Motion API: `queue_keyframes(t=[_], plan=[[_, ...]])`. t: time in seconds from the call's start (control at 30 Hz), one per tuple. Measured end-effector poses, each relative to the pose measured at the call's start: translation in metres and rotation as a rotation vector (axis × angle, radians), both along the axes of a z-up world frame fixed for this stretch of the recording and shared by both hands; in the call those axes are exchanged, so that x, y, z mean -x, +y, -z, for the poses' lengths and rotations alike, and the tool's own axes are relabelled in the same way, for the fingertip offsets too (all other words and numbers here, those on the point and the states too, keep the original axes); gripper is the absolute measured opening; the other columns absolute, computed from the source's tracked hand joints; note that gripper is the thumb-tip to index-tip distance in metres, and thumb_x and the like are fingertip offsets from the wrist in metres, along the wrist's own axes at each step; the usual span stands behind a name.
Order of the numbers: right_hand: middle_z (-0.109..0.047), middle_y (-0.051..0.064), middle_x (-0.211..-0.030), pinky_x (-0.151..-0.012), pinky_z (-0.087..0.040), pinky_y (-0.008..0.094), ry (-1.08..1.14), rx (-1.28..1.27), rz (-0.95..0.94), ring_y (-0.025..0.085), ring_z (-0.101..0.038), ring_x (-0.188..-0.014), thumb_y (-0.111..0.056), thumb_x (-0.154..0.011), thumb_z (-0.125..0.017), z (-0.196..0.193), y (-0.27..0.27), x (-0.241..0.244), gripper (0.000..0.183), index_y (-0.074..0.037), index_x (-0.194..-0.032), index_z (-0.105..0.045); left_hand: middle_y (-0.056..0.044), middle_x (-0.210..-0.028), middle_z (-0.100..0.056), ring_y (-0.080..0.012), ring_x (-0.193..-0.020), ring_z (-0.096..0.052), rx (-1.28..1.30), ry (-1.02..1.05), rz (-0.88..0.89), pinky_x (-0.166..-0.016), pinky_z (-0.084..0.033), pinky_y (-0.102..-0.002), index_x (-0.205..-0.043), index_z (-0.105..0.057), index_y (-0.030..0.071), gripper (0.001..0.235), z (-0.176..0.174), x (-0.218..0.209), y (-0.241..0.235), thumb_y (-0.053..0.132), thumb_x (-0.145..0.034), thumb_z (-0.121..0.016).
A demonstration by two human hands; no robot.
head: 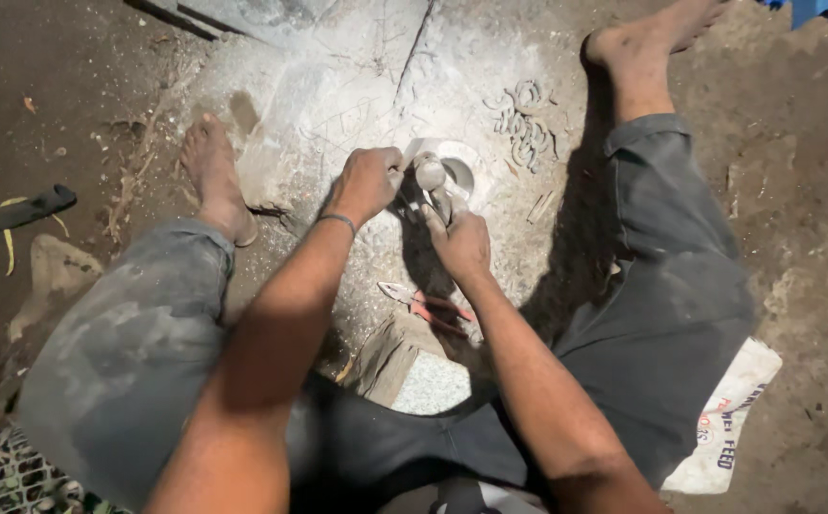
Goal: The person sits on the ground and uses a hammer and chisel to shape a white clay object. They repeatedly strike the chisel to carve the clay, occasionally using pliers to remove small pieces.
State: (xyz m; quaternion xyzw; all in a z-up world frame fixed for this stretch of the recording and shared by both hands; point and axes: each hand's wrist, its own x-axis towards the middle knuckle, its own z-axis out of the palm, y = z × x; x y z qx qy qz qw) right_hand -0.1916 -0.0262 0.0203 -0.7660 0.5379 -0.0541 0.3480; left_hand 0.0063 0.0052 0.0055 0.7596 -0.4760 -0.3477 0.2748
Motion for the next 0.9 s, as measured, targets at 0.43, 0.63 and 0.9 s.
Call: queue_keyframes(t=[0.43, 0.63, 0.9], plan=[[-0.06, 0.017, -0.065, -0.053, -0.046, 0.04, -0.392, 0.115, 0.007, 0.023, -0.058, -0.053, -0.028, -0.096, -0.067, -0.045, -0.009, 0.005, 0.033, 0.003, -0.107, -0.065, -0.025, -0.092, -0.071, -0.0451, -0.094, -0.068, 0.0, 0.03, -0.031, -0.081, -0.055, -0.05, -0.102, -0.07, 0.01, 0.019, 0.017, 0.004, -0.005, 0.01, -0.083, -0.068], [-0.057, 0.021, -0.061, -0.053, -0.044, 0.044, -0.292, -0.04, 0.152, 0.023, -0.045, -0.058, -0.031, -0.099, -0.071, 0.046, 0.005, 0.024, 0.039, 0.005, -0.086, -0.067, -0.025, -0.109, -0.071, -0.0444, -0.109, -0.066, 0.102, 0.097, 0.072, -0.094, -0.055, -0.047, -0.111, -0.066, 0.008, 0.032, 0.051, 0.008, -0.011, 0.008, -0.079, -0.068], [-0.065, 0.029, -0.069, -0.06, -0.05, 0.047, -0.083, 0.002, 0.041, 0.031, -0.066, -0.063, -0.037, -0.093, -0.071, 0.077, 0.004, 0.031, 0.045, 0.008, -0.089, -0.067, -0.023, -0.132, -0.063, -0.0395, -0.123, -0.061, -0.13, -0.076, 0.123, -0.107, -0.048, -0.043, -0.14, -0.053, 0.006, 0.061, 0.074, 0.042, -0.01, 0.011, -0.081, -0.064]])
